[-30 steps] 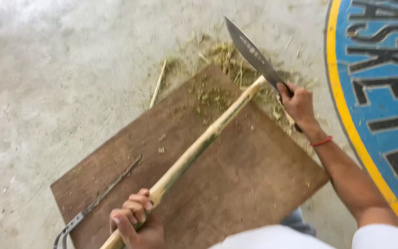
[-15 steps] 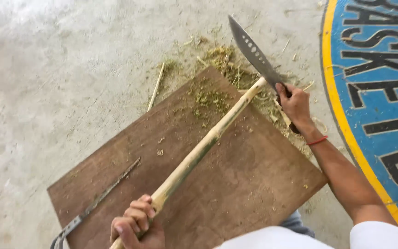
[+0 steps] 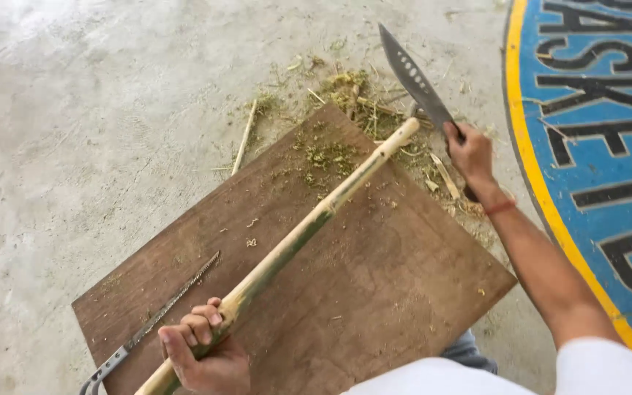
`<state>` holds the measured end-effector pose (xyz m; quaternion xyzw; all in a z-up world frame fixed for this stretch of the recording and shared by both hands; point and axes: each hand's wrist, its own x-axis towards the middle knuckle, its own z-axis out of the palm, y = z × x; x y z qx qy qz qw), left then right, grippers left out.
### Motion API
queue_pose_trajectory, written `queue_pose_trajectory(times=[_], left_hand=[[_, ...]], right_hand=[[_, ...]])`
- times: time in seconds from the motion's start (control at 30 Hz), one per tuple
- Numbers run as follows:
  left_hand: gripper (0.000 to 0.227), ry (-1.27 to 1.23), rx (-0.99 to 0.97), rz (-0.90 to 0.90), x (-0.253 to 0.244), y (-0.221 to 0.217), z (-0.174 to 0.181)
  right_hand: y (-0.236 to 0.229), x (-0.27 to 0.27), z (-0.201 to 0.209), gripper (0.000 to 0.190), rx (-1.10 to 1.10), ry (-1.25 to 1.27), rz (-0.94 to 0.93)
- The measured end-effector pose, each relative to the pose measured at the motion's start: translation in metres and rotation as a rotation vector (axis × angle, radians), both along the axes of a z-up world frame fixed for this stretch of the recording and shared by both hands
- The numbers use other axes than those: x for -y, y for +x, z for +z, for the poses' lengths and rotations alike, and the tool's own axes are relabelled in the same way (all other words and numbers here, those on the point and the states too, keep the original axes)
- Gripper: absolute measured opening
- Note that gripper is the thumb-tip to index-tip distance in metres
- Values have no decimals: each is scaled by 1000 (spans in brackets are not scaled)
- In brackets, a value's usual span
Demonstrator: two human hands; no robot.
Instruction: The recorder uses a machete to shave and peel the outer layer of a bamboo stalk on a wooden board.
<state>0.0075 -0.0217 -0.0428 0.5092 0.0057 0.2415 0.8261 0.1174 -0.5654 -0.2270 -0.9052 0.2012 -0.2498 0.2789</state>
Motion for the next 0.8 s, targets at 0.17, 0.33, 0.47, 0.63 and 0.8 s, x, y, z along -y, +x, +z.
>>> queue_pose_trajectory(times=[0.17,0.33,0.47,0.63,0.8], left_hand=[[50,-84,-17,-123,-6,-5,2],[43,-65,-86,-12,-12,4,-1],[45,-45,-35,-69,-14,9,-4],[44,-36,-114,15,-19,2,-7],[42,-82,-62,13,-10,11,-7]], right_hand=[[-37,-58,41,44,82,131,187],[-13,-33,18,41,45,238,145],[-5,9,12,35,-81,170,-45],[-44,-53,47,20,221,-281,78],[-34,-59,39,29,376,-631,201]])
